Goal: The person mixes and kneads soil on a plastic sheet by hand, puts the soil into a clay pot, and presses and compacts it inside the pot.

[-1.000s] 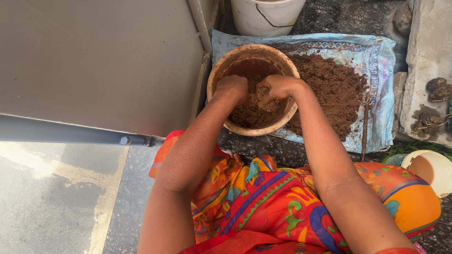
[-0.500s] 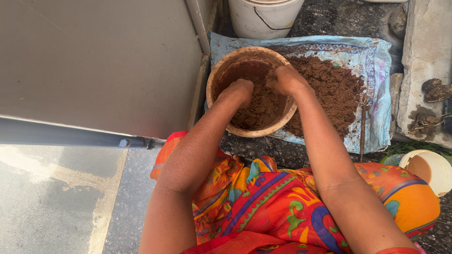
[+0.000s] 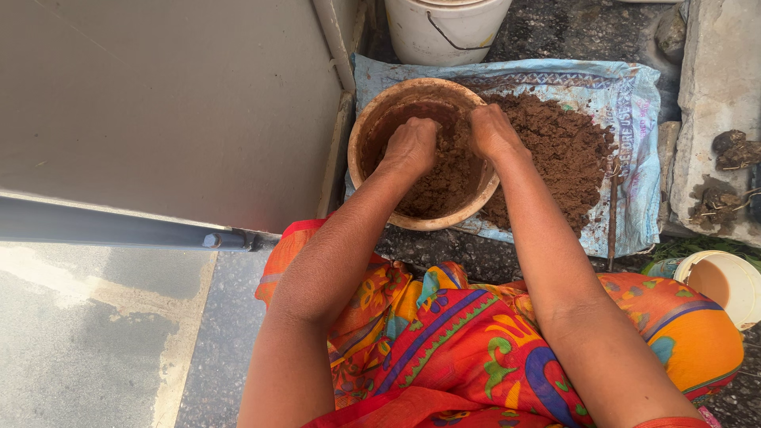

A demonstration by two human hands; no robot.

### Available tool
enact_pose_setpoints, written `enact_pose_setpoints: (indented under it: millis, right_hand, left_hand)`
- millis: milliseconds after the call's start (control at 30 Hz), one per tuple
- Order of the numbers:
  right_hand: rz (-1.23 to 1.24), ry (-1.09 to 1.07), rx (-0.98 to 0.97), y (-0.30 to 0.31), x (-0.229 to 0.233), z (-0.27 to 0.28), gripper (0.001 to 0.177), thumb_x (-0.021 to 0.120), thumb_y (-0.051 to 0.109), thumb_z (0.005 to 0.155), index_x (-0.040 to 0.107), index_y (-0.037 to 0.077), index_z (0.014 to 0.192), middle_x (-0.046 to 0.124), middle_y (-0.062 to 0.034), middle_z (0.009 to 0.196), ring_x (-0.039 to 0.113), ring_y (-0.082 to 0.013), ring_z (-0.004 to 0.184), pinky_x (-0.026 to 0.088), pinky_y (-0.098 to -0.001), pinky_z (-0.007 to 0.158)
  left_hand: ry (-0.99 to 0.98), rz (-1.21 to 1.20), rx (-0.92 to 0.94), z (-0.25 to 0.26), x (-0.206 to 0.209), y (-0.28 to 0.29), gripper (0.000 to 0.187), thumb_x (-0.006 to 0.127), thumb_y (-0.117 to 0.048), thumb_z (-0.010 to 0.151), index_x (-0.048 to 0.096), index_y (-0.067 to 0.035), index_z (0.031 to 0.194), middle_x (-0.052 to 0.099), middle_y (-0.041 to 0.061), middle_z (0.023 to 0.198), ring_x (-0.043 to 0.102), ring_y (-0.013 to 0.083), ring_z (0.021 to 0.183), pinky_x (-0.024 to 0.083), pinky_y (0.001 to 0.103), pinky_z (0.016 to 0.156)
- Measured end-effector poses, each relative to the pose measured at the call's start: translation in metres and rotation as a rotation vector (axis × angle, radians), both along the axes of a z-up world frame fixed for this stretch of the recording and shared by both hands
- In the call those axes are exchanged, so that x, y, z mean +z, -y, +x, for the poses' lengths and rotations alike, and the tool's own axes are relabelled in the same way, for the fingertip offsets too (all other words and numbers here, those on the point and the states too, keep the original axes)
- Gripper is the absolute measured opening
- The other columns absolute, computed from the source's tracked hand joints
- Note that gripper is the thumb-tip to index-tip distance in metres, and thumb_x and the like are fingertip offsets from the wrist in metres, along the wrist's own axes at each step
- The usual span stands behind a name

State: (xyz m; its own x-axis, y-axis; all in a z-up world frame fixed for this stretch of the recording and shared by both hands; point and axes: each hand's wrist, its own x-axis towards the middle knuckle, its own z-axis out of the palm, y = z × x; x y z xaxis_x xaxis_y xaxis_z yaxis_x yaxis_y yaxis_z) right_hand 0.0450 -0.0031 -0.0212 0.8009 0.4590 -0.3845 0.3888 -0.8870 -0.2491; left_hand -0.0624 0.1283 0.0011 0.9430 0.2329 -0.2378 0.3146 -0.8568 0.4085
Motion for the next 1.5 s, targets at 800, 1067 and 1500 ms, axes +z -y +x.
enact_pose_setpoints:
  millis: [800, 1067, 1500]
  right_hand:
    - [-0.465, -0.368, 0.383, -0.017, -0.017, -0.032, 0.045, 0.077, 0.024, 0.093, 0.071, 0.005, 0.134, 0.072, -0.0120, 0.131, 0.070, -0.0248, 0.115, 0.058, -0.0418, 0.099]
    - [-0.256, -0.347, 0.349, -0.028, -0.061, -0.025, 0.036, 0.064, 0.003, 0.094, 0.066, 0.001, 0.130, 0.070, -0.0182, 0.131, 0.074, -0.0265, 0.111, 0.063, -0.0438, 0.097]
    - [0.394, -0.434, 0.122, -0.044, -0.018, -0.048, 0.040, 0.073, 0.013, 0.090, 0.067, 0.009, 0.130, 0.075, -0.0119, 0.121, 0.076, -0.0231, 0.104, 0.053, -0.0409, 0.104]
  left_hand:
    - [-0.453, 0.066, -0.223, -0.011, -0.054, 0.023, 0.031, 0.074, -0.007, 0.089, 0.076, -0.004, 0.120, 0.075, 0.017, 0.123, 0.075, 0.0291, 0.110, 0.062, 0.042, 0.093]
    - [-0.559, 0.042, -0.215, -0.008, -0.067, -0.002, 0.036, 0.070, -0.012, 0.093, 0.070, -0.005, 0.128, 0.069, 0.019, 0.131, 0.070, 0.0321, 0.117, 0.058, 0.045, 0.098]
    - [-0.182, 0.119, 0.119, -0.001, -0.037, -0.046, 0.021, 0.068, -0.006, 0.094, 0.074, -0.002, 0.114, 0.067, 0.021, 0.126, 0.066, 0.0347, 0.119, 0.059, 0.046, 0.096]
